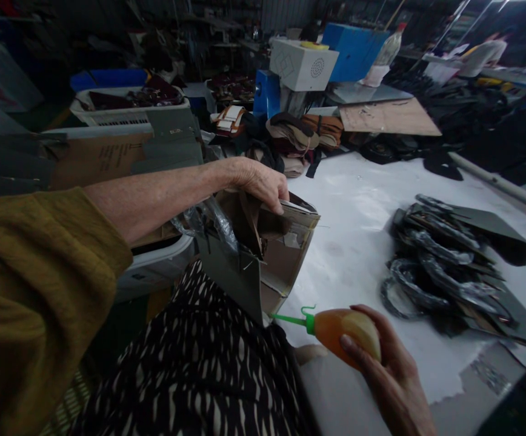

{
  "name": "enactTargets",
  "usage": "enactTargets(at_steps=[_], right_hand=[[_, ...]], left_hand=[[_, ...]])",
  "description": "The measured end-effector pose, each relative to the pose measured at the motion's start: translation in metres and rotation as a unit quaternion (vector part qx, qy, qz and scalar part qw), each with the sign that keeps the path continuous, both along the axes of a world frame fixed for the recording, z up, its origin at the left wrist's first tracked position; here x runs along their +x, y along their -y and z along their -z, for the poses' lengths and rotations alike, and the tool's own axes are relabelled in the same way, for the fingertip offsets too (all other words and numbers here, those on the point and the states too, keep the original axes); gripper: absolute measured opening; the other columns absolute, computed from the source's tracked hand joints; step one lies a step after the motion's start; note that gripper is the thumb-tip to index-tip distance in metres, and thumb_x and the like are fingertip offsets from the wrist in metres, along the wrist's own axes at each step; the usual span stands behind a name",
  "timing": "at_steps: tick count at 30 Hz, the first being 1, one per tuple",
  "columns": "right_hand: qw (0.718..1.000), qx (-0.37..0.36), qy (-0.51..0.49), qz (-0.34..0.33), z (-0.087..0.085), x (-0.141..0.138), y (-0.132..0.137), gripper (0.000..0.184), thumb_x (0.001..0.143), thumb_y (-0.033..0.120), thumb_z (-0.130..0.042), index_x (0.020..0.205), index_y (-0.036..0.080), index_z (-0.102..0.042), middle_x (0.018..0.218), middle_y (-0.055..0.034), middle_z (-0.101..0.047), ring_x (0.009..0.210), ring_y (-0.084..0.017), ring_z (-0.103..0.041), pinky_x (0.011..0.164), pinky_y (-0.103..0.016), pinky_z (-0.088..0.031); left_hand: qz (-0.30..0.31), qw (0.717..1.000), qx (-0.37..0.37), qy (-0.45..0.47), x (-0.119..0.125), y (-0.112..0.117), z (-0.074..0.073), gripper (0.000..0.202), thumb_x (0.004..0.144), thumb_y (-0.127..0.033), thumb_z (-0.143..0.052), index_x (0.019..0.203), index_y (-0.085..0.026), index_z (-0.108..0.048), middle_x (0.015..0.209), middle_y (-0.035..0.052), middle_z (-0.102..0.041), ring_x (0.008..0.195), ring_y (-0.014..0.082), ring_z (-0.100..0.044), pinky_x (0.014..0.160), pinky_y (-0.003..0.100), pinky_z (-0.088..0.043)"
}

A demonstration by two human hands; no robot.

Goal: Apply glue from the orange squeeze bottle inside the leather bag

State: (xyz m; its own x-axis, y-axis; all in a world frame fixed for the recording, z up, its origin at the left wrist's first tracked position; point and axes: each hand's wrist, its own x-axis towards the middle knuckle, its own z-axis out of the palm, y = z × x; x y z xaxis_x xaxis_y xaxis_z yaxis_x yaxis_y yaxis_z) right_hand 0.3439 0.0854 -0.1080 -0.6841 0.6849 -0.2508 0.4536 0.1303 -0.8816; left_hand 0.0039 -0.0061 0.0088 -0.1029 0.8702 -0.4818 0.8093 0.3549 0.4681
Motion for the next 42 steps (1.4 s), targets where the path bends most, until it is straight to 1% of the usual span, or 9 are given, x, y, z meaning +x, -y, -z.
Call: enactTargets(at_steps=[4, 9, 12, 15, 19, 24, 29, 37, 42], right_hand=[[1.000, 0.001, 0.009, -0.009, 0.003, 0.002, -0.003, 0.059, 0.070, 0.058, -0.069, 0.116, 0.023, -0.055, 0.093, -0.0026, -0.065, 0.080, -0.022, -0.061, 0.066, -0.025, -0.052], [0.999, -0.024, -0.016, 0.038, 0.001, -0.005, -0.002, 0.058, 0.070, 0.058, -0.069, 0.113, 0.022, -0.057, 0.091, -0.0026, -0.065, 0.081, -0.022, -0.061, 0.067, -0.026, -0.052], [0.995, -0.071, -0.038, 0.063, 0.012, -0.007, -0.011, 0.064, 0.064, 0.057, -0.074, 0.113, 0.021, -0.056, 0.093, -0.0042, -0.066, 0.082, -0.025, -0.062, 0.064, -0.028, -0.054], [0.992, -0.089, -0.057, 0.066, 0.026, -0.006, -0.023, 0.068, 0.061, 0.054, -0.077, 0.116, 0.020, -0.054, 0.096, -0.0058, -0.065, 0.084, -0.026, -0.062, 0.065, -0.031, -0.056], [0.989, -0.087, -0.088, 0.077, 0.034, -0.010, -0.032, 0.067, 0.067, 0.052, -0.075, 0.120, 0.020, -0.050, 0.099, -0.0070, -0.064, 0.087, -0.027, -0.062, 0.069, -0.036, -0.057], [0.987, -0.083, -0.108, 0.084, 0.037, -0.018, -0.037, 0.062, 0.071, 0.050, -0.074, 0.118, 0.019, -0.049, 0.098, -0.0058, -0.062, 0.087, -0.025, -0.060, 0.072, -0.036, -0.057], [0.990, -0.072, -0.105, 0.059, 0.049, -0.019, -0.039, 0.059, 0.074, 0.049, -0.072, 0.118, 0.020, -0.048, 0.097, -0.0045, -0.061, 0.087, -0.024, -0.059, 0.073, -0.035, -0.054], [0.996, -0.019, -0.083, 0.034, 0.063, -0.024, -0.040, 0.056, 0.076, 0.051, -0.069, 0.119, 0.021, -0.048, 0.097, -0.0030, -0.061, 0.088, -0.023, -0.058, 0.076, -0.031, -0.048], [0.997, 0.016, -0.068, 0.018, 0.071, -0.024, -0.042, 0.058, 0.075, 0.053, -0.069, 0.120, 0.023, -0.049, 0.100, -0.0034, -0.060, 0.088, -0.024, -0.058, 0.078, -0.034, -0.047]], left_hand=[[0.009, 1.000, 0.019, -0.011, 0.006, 0.000, -0.006, 0.016, 0.075, -0.021, -0.056, 0.076, -0.016, -0.072, 0.060, -0.0031, -0.056, 0.063, 0.0149, -0.049, 0.059, 0.023, -0.033], [0.022, 0.996, 0.053, -0.067, 0.014, 0.001, -0.015, 0.013, 0.078, -0.017, -0.056, 0.073, -0.015, -0.068, 0.058, -0.0038, -0.052, 0.058, 0.0129, -0.047, 0.055, 0.023, -0.030], [0.015, 0.991, 0.079, -0.103, 0.018, 0.004, -0.019, 0.011, 0.079, -0.018, -0.057, 0.077, -0.016, -0.068, 0.062, -0.0032, -0.055, 0.061, 0.0140, -0.049, 0.055, 0.024, -0.031], [0.011, 0.983, 0.118, -0.140, 0.024, 0.006, -0.019, 0.010, 0.080, -0.022, -0.061, 0.082, -0.018, -0.070, 0.070, -0.0022, -0.061, 0.068, 0.0158, -0.053, 0.060, 0.025, -0.033], [0.026, 0.967, 0.142, -0.210, 0.037, 0.006, -0.008, 0.011, 0.084, -0.023, -0.060, 0.085, -0.018, -0.069, 0.072, 0.0010, -0.064, 0.073, 0.0181, -0.057, 0.064, 0.025, -0.036], [0.022, 0.935, 0.139, -0.325, 0.061, 0.009, 0.019, 0.014, 0.089, -0.024, -0.055, 0.092, -0.016, -0.066, 0.078, 0.0077, -0.067, 0.076, 0.0235, -0.063, 0.065, 0.029, -0.043], [-0.006, 0.937, 0.131, -0.323, 0.081, 0.022, 0.037, 0.015, 0.090, -0.028, -0.057, 0.096, -0.017, -0.065, 0.080, 0.0100, -0.068, 0.076, 0.0268, -0.066, 0.066, 0.032, -0.049], [-0.019, 0.941, 0.137, -0.310, 0.098, 0.034, 0.045, 0.011, 0.089, -0.026, -0.060, 0.094, -0.018, -0.064, 0.077, 0.0083, -0.066, 0.073, 0.0273, -0.066, 0.065, 0.034, -0.052], [-0.018, 0.940, 0.152, -0.305, 0.105, 0.038, 0.054, 0.006, 0.089, -0.021, -0.059, 0.091, -0.017, -0.064, 0.073, 0.0066, -0.065, 0.069, 0.0277, -0.066, 0.062, 0.035, -0.053]])
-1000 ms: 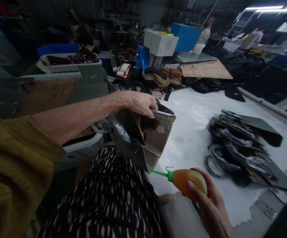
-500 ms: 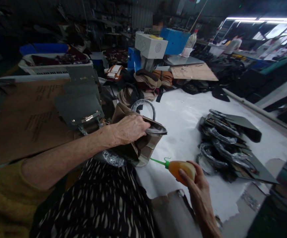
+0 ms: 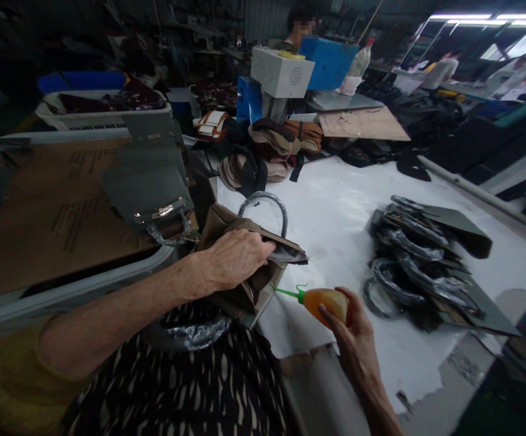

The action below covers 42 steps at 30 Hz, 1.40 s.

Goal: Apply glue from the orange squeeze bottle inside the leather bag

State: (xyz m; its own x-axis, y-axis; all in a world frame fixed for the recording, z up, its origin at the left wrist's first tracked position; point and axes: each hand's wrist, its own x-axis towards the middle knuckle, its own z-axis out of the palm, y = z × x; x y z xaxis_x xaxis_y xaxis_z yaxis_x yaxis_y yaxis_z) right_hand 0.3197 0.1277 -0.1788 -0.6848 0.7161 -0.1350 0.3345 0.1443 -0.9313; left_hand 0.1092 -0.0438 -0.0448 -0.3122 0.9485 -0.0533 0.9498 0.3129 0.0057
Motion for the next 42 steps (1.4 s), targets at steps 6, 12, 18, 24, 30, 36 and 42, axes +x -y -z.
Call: enactTargets(at_steps=[6, 12, 18, 24, 30, 36, 42], right_hand=[[1.000, -0.011, 0.009, -0.009, 0.000, 0.002, 0.001, 0.057, 0.074, 0.054, -0.069, 0.119, 0.024, -0.050, 0.102, -0.0028, -0.060, 0.090, -0.023, -0.057, 0.078, -0.033, -0.046], [0.998, -0.059, 0.012, -0.011, -0.001, 0.002, 0.001, 0.058, 0.074, 0.053, -0.070, 0.119, 0.023, -0.050, 0.099, -0.0027, -0.061, 0.088, -0.023, -0.058, 0.075, -0.032, -0.049], [0.998, -0.063, -0.008, 0.010, -0.001, 0.001, 0.002, 0.057, 0.073, 0.053, -0.072, 0.116, 0.022, -0.050, 0.094, -0.0022, -0.061, 0.084, -0.022, -0.057, 0.068, -0.028, -0.050], [0.998, -0.069, -0.005, 0.004, 0.001, 0.002, 0.004, 0.057, 0.073, 0.053, -0.072, 0.117, 0.023, -0.049, 0.096, -0.0022, -0.061, 0.087, -0.022, -0.058, 0.073, -0.031, -0.053], [0.995, -0.096, -0.006, 0.006, -0.003, 0.003, 0.005, 0.056, 0.072, 0.053, -0.073, 0.113, 0.022, -0.051, 0.093, -0.0023, -0.060, 0.083, -0.021, -0.058, 0.064, -0.028, -0.054], [0.994, -0.110, -0.014, 0.014, -0.002, 0.002, 0.007, 0.056, 0.070, 0.053, -0.074, 0.111, 0.020, -0.052, 0.091, -0.0032, -0.061, 0.081, -0.021, -0.059, 0.061, -0.027, -0.055], [0.994, -0.107, -0.003, 0.009, -0.003, 0.003, 0.008, 0.057, 0.069, 0.053, -0.074, 0.109, 0.020, -0.053, 0.089, -0.0028, -0.062, 0.079, -0.021, -0.059, 0.061, -0.028, -0.055]], left_hand=[[-0.005, 1.000, -0.001, 0.012, 0.002, 0.003, 0.006, 0.006, 0.089, -0.020, -0.058, 0.090, -0.018, -0.064, 0.072, 0.0065, -0.065, 0.069, 0.0270, -0.066, 0.063, 0.034, -0.053], [-0.007, 1.000, -0.001, 0.024, 0.005, 0.007, 0.010, 0.006, 0.089, -0.019, -0.058, 0.091, -0.018, -0.063, 0.072, 0.0062, -0.065, 0.069, 0.0269, -0.066, 0.061, 0.034, -0.053], [-0.008, 1.000, 0.008, 0.024, 0.006, 0.010, 0.015, 0.006, 0.089, -0.021, -0.059, 0.091, -0.018, -0.063, 0.072, 0.0060, -0.065, 0.069, 0.0264, -0.066, 0.061, 0.033, -0.052], [-0.012, 0.999, 0.004, 0.031, 0.009, 0.010, 0.017, 0.007, 0.088, -0.022, -0.060, 0.091, -0.018, -0.064, 0.072, 0.0060, -0.065, 0.069, 0.0261, -0.066, 0.061, 0.033, -0.052], [-0.019, 0.999, -0.012, 0.039, 0.012, 0.011, 0.015, 0.007, 0.089, -0.020, -0.059, 0.092, -0.018, -0.065, 0.072, 0.0061, -0.066, 0.070, 0.0261, -0.066, 0.061, 0.033, -0.052], [-0.021, 0.999, -0.016, 0.037, 0.012, 0.011, 0.016, 0.008, 0.089, -0.021, -0.059, 0.093, -0.017, -0.065, 0.072, 0.0064, -0.066, 0.071, 0.0265, -0.066, 0.062, 0.033, -0.053], [-0.021, 0.999, -0.011, 0.042, 0.012, 0.012, 0.018, 0.008, 0.089, -0.020, -0.059, 0.092, -0.017, -0.065, 0.072, 0.0061, -0.065, 0.071, 0.0263, -0.066, 0.062, 0.033, -0.052]])
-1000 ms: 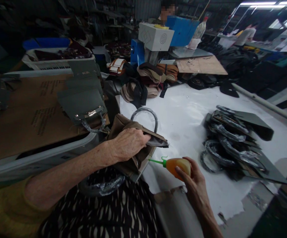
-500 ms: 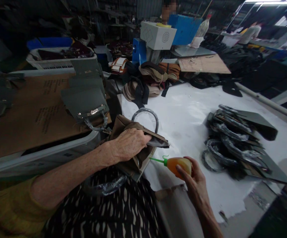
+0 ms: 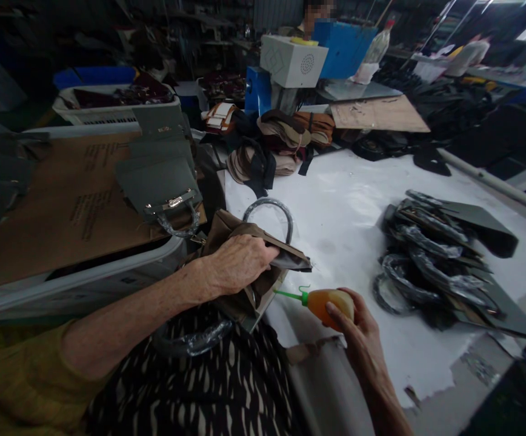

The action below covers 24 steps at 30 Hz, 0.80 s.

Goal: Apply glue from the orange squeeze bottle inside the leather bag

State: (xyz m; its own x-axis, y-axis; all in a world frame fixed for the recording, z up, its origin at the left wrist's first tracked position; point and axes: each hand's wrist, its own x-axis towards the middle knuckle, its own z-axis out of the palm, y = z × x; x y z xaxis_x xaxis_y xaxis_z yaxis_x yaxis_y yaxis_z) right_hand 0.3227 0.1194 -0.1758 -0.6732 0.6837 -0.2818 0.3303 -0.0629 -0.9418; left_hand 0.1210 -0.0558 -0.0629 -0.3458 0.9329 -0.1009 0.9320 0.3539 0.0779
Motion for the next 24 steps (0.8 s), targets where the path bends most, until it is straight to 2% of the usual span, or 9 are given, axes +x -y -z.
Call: enactTargets(at_steps=[6, 16, 24], right_hand=[[0.999, -0.040, 0.007, -0.003, -0.004, 0.003, 0.002, 0.058, 0.068, 0.053, -0.075, 0.110, 0.020, -0.053, 0.091, -0.0033, -0.062, 0.077, -0.023, -0.060, 0.061, -0.032, -0.055], [0.999, -0.047, 0.007, -0.019, 0.003, 0.011, 0.007, 0.054, 0.072, 0.052, -0.072, 0.112, 0.022, -0.053, 0.092, -0.0025, -0.060, 0.079, -0.022, -0.057, 0.059, -0.031, -0.054], [0.999, -0.036, 0.013, -0.026, -0.003, 0.016, 0.014, 0.052, 0.070, 0.051, -0.073, 0.109, 0.022, -0.056, 0.093, -0.0031, -0.061, 0.082, -0.023, -0.057, 0.064, -0.030, -0.053]], left_hand=[[0.002, 1.000, -0.001, 0.001, 0.001, 0.002, -0.002, 0.008, 0.089, -0.018, -0.057, 0.091, -0.017, -0.065, 0.073, 0.0063, -0.065, 0.072, 0.0256, -0.066, 0.064, 0.033, -0.052], [0.008, 1.000, -0.006, 0.002, 0.002, 0.002, 0.000, 0.010, 0.091, -0.019, -0.054, 0.090, -0.017, -0.064, 0.075, 0.0066, -0.065, 0.072, 0.0244, -0.065, 0.065, 0.032, -0.051], [0.004, 1.000, -0.012, 0.007, 0.002, 0.000, -0.002, 0.007, 0.089, -0.020, -0.060, 0.093, -0.016, -0.065, 0.076, 0.0068, -0.066, 0.073, 0.0245, -0.065, 0.065, 0.032, -0.051]])
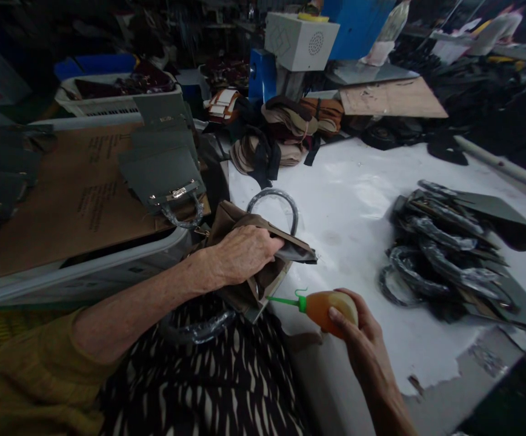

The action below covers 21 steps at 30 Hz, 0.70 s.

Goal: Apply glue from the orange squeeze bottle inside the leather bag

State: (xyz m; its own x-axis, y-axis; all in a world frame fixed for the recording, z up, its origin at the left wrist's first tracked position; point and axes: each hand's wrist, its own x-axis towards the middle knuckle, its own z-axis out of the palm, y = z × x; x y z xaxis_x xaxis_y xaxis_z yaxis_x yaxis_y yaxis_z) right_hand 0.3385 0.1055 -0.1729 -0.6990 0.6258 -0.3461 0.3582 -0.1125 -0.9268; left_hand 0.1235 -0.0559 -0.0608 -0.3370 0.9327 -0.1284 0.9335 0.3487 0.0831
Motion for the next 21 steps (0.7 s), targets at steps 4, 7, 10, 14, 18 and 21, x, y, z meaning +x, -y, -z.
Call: enactTargets(at_steps=[4, 7, 10, 14, 18, 21], right_hand=[[1.000, -0.011, 0.000, 0.002, -0.003, 0.001, 0.003, 0.055, 0.069, 0.051, -0.074, 0.111, 0.022, -0.055, 0.093, -0.0039, -0.061, 0.082, -0.024, -0.057, 0.065, -0.032, -0.053], [1.000, -0.017, -0.002, -0.002, -0.005, 0.002, 0.007, 0.053, 0.070, 0.051, -0.073, 0.111, 0.023, -0.055, 0.092, -0.0034, -0.061, 0.081, -0.024, -0.056, 0.062, -0.031, -0.053], [0.999, -0.035, -0.010, -0.004, -0.005, 0.004, 0.010, 0.051, 0.071, 0.050, -0.073, 0.111, 0.023, -0.055, 0.093, -0.0035, -0.060, 0.081, -0.024, -0.056, 0.061, -0.031, -0.053], [0.998, -0.056, -0.012, -0.006, -0.004, 0.007, 0.012, 0.052, 0.070, 0.049, -0.074, 0.112, 0.023, -0.055, 0.093, -0.0035, -0.060, 0.082, -0.024, -0.056, 0.062, -0.033, -0.054], [0.999, -0.046, 0.001, -0.012, -0.006, 0.008, 0.015, 0.055, 0.068, 0.051, -0.074, 0.111, 0.022, -0.055, 0.093, -0.0048, -0.061, 0.083, -0.025, -0.057, 0.063, -0.033, -0.054], [0.999, -0.041, 0.008, -0.008, -0.009, 0.009, 0.018, 0.054, 0.067, 0.053, -0.074, 0.109, 0.023, -0.057, 0.091, -0.0044, -0.062, 0.081, -0.025, -0.057, 0.062, -0.032, -0.053]], left_hand=[[0.001, 1.000, 0.014, 0.001, 0.000, 0.001, 0.001, 0.007, 0.088, -0.019, -0.060, 0.092, -0.016, -0.065, 0.074, 0.0065, -0.065, 0.073, 0.0245, -0.065, 0.065, 0.031, -0.051], [0.000, 1.000, 0.020, -0.004, -0.001, 0.002, 0.004, 0.008, 0.089, -0.021, -0.060, 0.092, -0.016, -0.065, 0.073, 0.0062, -0.065, 0.071, 0.0247, -0.065, 0.064, 0.031, -0.050], [0.005, 1.000, 0.018, -0.009, -0.002, 0.002, 0.006, 0.008, 0.089, -0.020, -0.059, 0.093, -0.016, -0.065, 0.071, 0.0059, -0.064, 0.070, 0.0245, -0.065, 0.064, 0.032, -0.050], [0.008, 1.000, 0.020, -0.011, -0.002, 0.002, 0.007, 0.008, 0.088, -0.021, -0.060, 0.093, -0.017, -0.065, 0.071, 0.0056, -0.064, 0.071, 0.0244, -0.065, 0.065, 0.031, -0.050], [0.004, 1.000, 0.009, -0.014, -0.002, 0.002, 0.006, 0.008, 0.088, -0.020, -0.059, 0.092, -0.017, -0.065, 0.072, 0.0058, -0.065, 0.071, 0.0246, -0.065, 0.065, 0.032, -0.050], [0.007, 1.000, 0.004, -0.015, -0.002, 0.002, 0.006, 0.009, 0.089, -0.021, -0.058, 0.093, -0.017, -0.065, 0.072, 0.0061, -0.064, 0.070, 0.0245, -0.065, 0.063, 0.031, -0.049]])
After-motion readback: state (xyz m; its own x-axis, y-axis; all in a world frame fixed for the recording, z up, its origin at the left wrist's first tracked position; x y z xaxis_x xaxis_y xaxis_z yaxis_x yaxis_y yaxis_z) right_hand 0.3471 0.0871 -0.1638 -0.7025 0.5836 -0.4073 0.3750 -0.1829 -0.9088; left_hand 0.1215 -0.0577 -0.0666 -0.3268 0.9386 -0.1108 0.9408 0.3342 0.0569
